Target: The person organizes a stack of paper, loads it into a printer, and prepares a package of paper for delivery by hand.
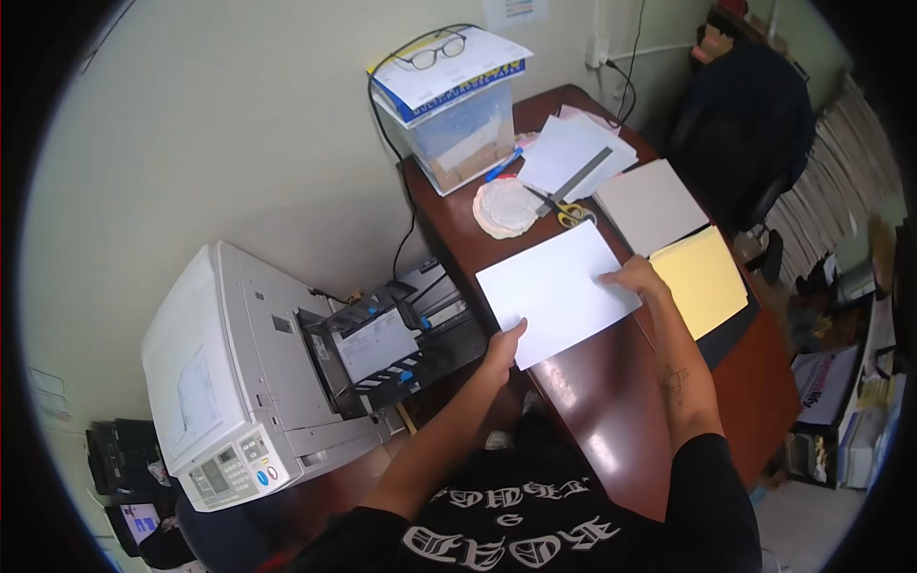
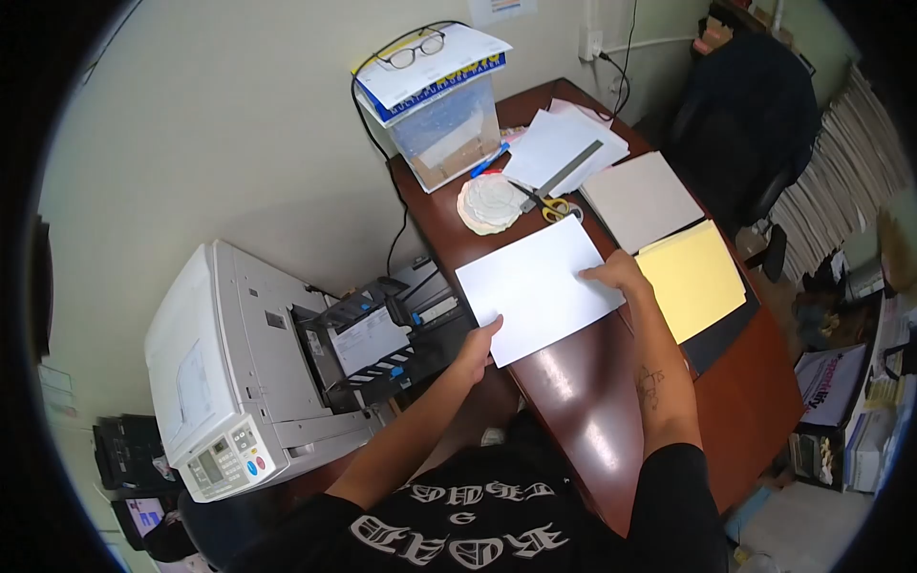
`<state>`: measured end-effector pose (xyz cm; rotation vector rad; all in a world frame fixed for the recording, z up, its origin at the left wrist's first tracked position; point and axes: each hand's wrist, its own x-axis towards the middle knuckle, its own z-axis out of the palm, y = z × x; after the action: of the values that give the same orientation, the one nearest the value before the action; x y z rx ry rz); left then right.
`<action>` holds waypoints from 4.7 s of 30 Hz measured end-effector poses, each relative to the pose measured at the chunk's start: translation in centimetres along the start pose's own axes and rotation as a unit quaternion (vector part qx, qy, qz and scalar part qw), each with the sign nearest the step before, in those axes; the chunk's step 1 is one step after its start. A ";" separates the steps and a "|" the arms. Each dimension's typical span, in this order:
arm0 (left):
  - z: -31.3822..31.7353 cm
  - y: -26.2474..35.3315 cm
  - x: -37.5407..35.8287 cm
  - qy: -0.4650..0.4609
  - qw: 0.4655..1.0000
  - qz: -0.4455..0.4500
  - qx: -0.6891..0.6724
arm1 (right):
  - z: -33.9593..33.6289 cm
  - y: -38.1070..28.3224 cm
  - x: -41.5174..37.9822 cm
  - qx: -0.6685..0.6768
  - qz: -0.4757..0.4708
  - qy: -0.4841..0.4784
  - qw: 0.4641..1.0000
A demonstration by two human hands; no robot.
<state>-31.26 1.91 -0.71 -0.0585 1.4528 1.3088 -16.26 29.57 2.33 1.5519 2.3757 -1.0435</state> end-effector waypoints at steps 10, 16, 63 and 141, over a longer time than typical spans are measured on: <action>-1.3 -0.5 1.6 -0.047 0.998 -0.023 0.020 | -1.8 -6.0 -2.9 -0.016 0.007 0.036 0.999; -1.1 -0.3 1.1 -0.061 0.998 -0.029 0.008 | -1.5 -5.5 -2.2 0.157 0.065 -0.038 0.985; 13.1 -24.0 -15.4 -0.246 0.843 0.200 0.435 | 9.1 36.6 -44.6 0.440 0.095 0.140 0.882; 23.1 -15.2 -28.2 -0.398 0.478 0.584 0.521 | 9.7 42.0 -47.3 0.872 -0.099 0.205 0.434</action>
<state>4.48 -4.14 15.06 2.4022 1.0495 0.7845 38.81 -2.43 -4.10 1.5139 0.5824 -4.1639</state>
